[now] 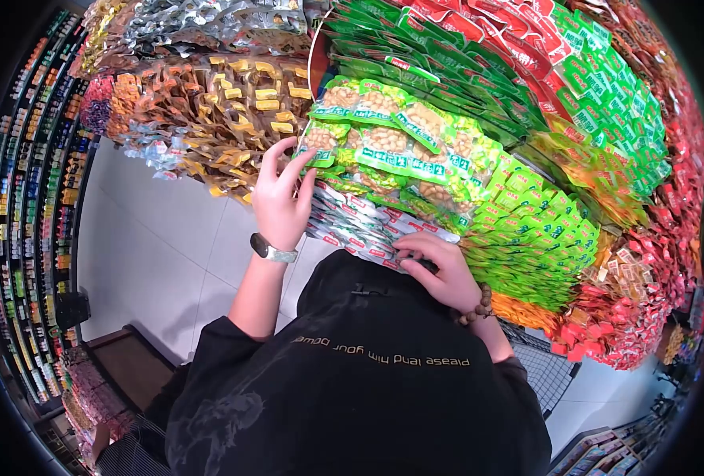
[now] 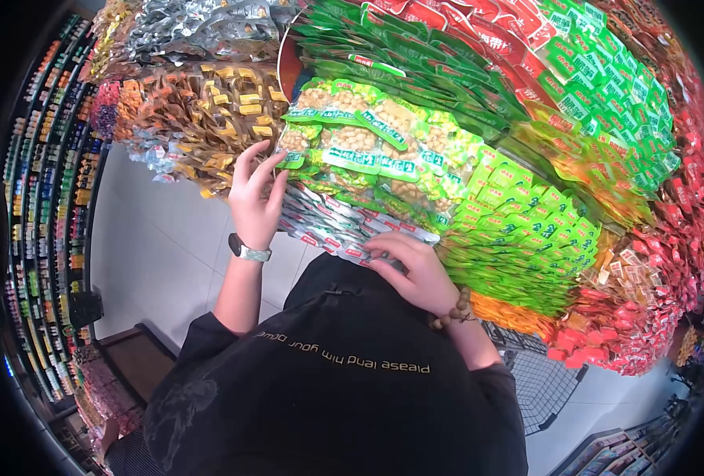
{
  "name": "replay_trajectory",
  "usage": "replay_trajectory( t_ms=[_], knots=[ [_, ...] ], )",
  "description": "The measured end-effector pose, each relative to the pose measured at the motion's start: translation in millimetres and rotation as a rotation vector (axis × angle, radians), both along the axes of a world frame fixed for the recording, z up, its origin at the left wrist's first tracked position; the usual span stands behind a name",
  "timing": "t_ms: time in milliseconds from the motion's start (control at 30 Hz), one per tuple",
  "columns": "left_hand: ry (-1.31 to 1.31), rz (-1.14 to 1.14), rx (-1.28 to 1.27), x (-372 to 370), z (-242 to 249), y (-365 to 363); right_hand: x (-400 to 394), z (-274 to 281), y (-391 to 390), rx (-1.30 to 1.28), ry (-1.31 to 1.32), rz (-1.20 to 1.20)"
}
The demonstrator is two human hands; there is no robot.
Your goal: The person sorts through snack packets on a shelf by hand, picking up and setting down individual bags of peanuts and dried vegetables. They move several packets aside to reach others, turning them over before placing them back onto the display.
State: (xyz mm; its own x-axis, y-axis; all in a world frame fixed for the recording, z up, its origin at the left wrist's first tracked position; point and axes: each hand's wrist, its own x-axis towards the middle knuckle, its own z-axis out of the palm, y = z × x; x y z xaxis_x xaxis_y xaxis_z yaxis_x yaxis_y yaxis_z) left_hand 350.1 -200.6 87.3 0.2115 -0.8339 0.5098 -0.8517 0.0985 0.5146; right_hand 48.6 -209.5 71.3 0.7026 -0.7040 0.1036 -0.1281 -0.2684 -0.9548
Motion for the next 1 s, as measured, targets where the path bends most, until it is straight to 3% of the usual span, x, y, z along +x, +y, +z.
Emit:
replay_trajectory(
  t_ms=[133, 267, 433, 533, 633, 700, 800, 900, 1000],
  knots=[
    [-0.080, -0.006, -0.151, 11, 2, -4, 0, 2, 2, -0.012, -0.005, -0.004],
    [0.146, -0.029, -0.082, 7, 13, 10, -1, 3, 2, -0.021, -0.009, 0.002],
    [0.229, -0.091, 0.038, -8, 17, 32, 0, 5, 1, -0.080, -0.011, 0.004],
    [0.258, -0.344, 0.058, -33, 10, 41, -1, 4, 1, -0.083, 0.009, 0.021],
    [0.126, -0.671, 0.095, -53, 0, 43, 1, 5, -1, -0.146, 0.023, 0.045],
    [0.060, -0.765, 0.147, -65, -1, 47, 0, 6, 0, -0.256, 0.004, 0.056],
    [0.024, -0.823, 0.213, -73, -7, 53, -11, 21, 6, -0.168, 0.089, 0.132],
    [0.022, -0.800, 0.082, -83, -13, 52, -31, 42, 17, -0.306, 0.053, -0.022],
    [-0.041, -0.707, 0.020, -86, -24, 58, -64, 52, 34, -0.257, 0.158, -0.212]
  ],
)
